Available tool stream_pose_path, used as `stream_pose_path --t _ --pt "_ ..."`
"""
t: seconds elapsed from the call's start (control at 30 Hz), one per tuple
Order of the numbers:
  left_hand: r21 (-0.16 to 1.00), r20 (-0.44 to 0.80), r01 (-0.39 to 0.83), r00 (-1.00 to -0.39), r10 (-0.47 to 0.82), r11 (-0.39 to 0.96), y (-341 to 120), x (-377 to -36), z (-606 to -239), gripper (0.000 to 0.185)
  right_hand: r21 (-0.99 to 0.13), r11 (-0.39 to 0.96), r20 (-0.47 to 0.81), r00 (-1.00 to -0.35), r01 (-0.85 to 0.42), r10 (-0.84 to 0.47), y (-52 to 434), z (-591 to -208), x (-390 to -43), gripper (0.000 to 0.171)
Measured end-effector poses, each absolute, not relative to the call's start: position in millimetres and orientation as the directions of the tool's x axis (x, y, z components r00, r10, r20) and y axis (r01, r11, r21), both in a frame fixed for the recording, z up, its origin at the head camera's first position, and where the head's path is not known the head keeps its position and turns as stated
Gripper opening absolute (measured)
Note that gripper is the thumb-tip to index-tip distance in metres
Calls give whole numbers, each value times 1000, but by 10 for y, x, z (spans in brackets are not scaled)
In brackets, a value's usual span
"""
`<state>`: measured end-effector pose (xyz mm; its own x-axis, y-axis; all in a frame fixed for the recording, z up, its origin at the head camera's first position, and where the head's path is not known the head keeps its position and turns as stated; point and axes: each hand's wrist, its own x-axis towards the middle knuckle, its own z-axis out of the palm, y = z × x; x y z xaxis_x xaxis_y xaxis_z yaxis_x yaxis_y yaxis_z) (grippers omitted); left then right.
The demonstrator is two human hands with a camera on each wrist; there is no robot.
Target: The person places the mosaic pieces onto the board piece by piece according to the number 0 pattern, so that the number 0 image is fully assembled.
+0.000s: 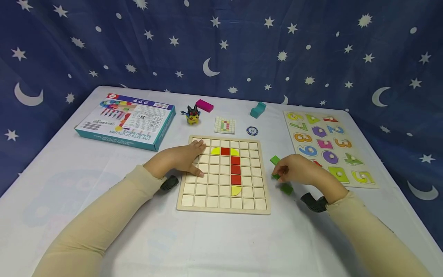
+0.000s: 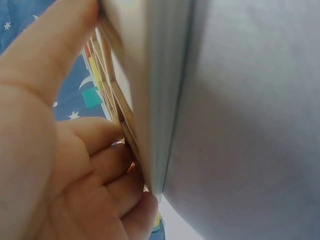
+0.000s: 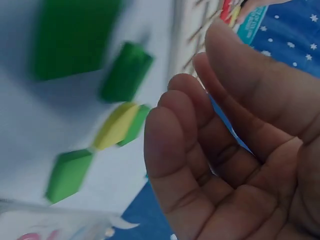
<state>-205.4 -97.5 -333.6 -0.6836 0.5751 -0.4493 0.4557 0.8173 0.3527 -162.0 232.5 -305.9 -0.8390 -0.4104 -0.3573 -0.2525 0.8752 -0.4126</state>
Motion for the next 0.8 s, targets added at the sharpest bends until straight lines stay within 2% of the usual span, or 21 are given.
stream_pose_path --t 0.5,0.8 --pt "361 -445 456 -683 580 814 -984 -2054 -3375 99 -444 877 -408 -830 -183 -380 2525 -3247 -1435 23" --pt "362 -448 451 -683 577 816 -974 -2047 -3341 99 -431 874 -401 -820 -225 -409 2477 -3265 -1395 23"
